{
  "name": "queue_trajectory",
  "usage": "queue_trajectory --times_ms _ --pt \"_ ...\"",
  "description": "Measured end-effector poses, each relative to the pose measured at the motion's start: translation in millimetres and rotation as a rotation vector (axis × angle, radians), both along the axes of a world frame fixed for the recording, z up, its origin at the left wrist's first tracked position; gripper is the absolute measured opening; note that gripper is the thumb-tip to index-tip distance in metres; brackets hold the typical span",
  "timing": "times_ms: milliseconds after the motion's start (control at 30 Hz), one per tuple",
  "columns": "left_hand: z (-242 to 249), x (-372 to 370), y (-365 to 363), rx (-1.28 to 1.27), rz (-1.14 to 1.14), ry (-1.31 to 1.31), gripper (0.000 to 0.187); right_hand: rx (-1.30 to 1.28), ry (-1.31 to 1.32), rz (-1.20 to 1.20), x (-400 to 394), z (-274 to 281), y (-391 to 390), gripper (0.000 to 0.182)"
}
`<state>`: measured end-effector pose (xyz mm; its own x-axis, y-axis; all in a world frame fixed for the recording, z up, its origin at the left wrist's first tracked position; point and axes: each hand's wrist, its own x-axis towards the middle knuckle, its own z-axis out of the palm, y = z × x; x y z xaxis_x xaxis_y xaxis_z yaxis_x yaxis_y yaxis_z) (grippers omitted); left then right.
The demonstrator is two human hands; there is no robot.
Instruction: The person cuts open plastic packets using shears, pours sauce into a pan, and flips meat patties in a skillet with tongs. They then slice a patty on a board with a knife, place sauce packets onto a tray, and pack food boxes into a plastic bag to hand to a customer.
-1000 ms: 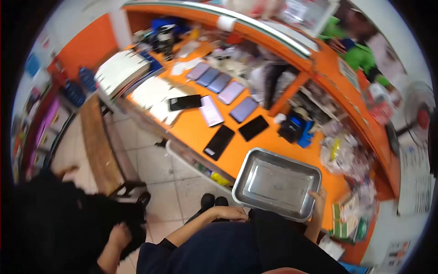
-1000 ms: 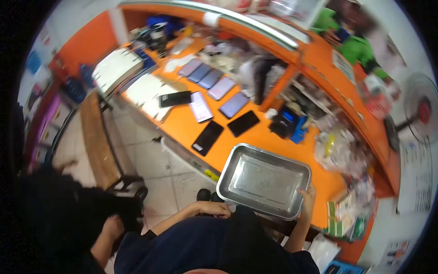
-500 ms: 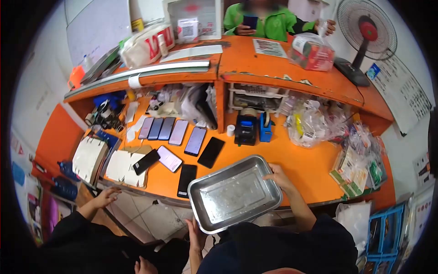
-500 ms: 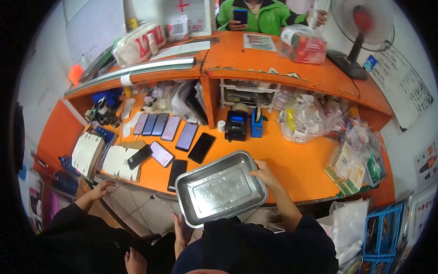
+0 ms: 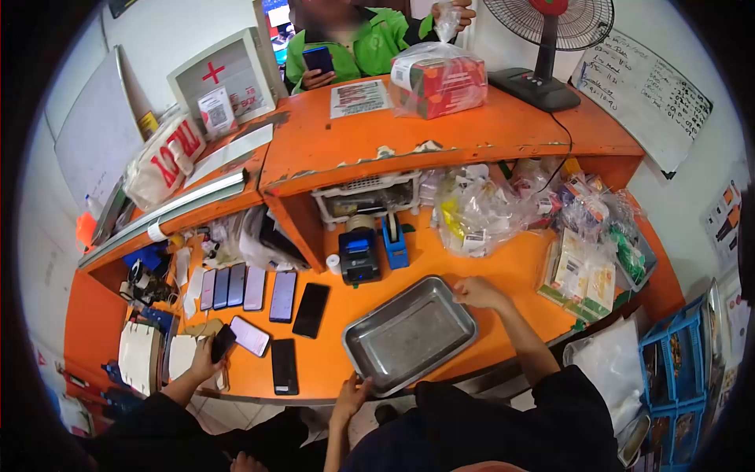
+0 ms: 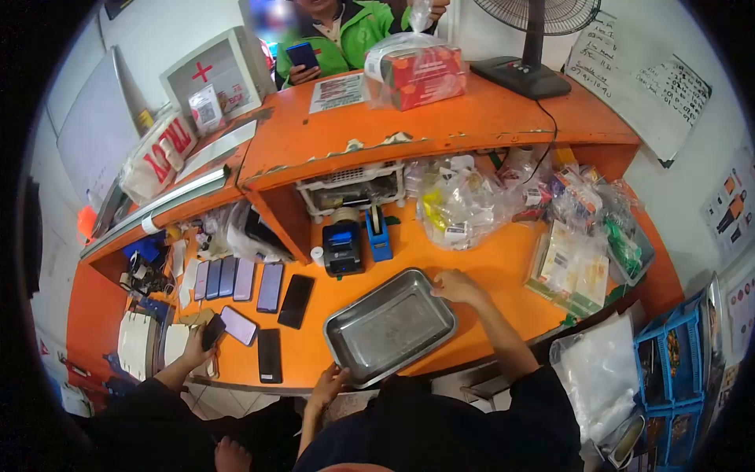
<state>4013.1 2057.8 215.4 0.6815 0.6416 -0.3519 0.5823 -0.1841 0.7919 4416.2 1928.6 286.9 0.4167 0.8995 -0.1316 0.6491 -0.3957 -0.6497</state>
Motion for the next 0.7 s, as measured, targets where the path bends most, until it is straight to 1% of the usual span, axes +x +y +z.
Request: queue_trajectory --times_ms 33,67,100,133,167,200,233,267,300,333,367,400,433,500,533,567,633,667,700 --pt "28 8 6 0.269 -0.143 0.178 0.052 0.14 0.042 0.065 18 31 5 0.019" --pt "96 29 9 0.208 -0.172 0.159 0.05 0.284 0.083 0.133 32 80 10 0.018" --pt "161 56 17 0.144 -0.2 0.146 0.048 0.552 0.077 -0.017 29 147 15 0.012" --pt "191 81 32 0.183 -0.202 -0.059 0.04 0.877 0.046 -0.093 42 190 29 0.011" --pt "229 110 49 0.112 -0.251 -0.191 0.033 1.025 0.149 -0.148 53 238 35 0.012" --pt "292 147 41 0.252 -0.194 -0.241 0.029 1.151 -0.112 -0.182 87 262 51 0.015" --pt "314 187 51 0.527 -0.224 -0.562 0.03 1.357 -0.339 -0.237 113 290 75 0.017" --pt "346 225 56 0.562 -0.196 -0.651 0.032 1.303 -0.15 -0.299 152 305 97 0.033" --pt "367 264 63 0.551 -0.107 -0.723 0.038 1.237 -0.019 -0.414 180 318 118 0.042" --pt "375 306 82 0.673 -0.083 -0.813 0.049 1.165 0.111 -0.527 200 328 137 0.052" --pt "382 350 101 0.837 -0.024 -0.848 0.052 1.172 0.113 -0.532 218 332 153 0.052" --pt "390 386 112 1.004 0.036 -0.886 0.056 0.99 0.539 -0.426 235 334 168 0.058" --pt "401 410 113 1.013 0.031 -0.89 0.056 0.775 0.942 -0.298 252 331 181 0.064" --pt "419 447 115 1.737 0.028 -0.524 0.059 0.765 0.813 -0.102 291 305 208 0.061" --pt "422 464 119 1.751 0.025 -0.526 0.059 0.689 0.837 -0.138 289 307 204 0.059" --pt "419 480 125 1.732 0.003 -0.531 0.06 0.698 0.84 -0.133 288 306 199 0.059" --pt "423 500 135 1.721 -0.021 -0.535 0.062 0.721 0.719 0.035 282 309 185 0.053" --pt "425 499 138 1.518 -0.169 -0.346 0.064 0.737 0.734 0.04 267 318 173 0.052" --pt "426 497 138 1.305 -0.307 -0.159 0.067 0.747 0.741 0.042 268 314 171 0.052"
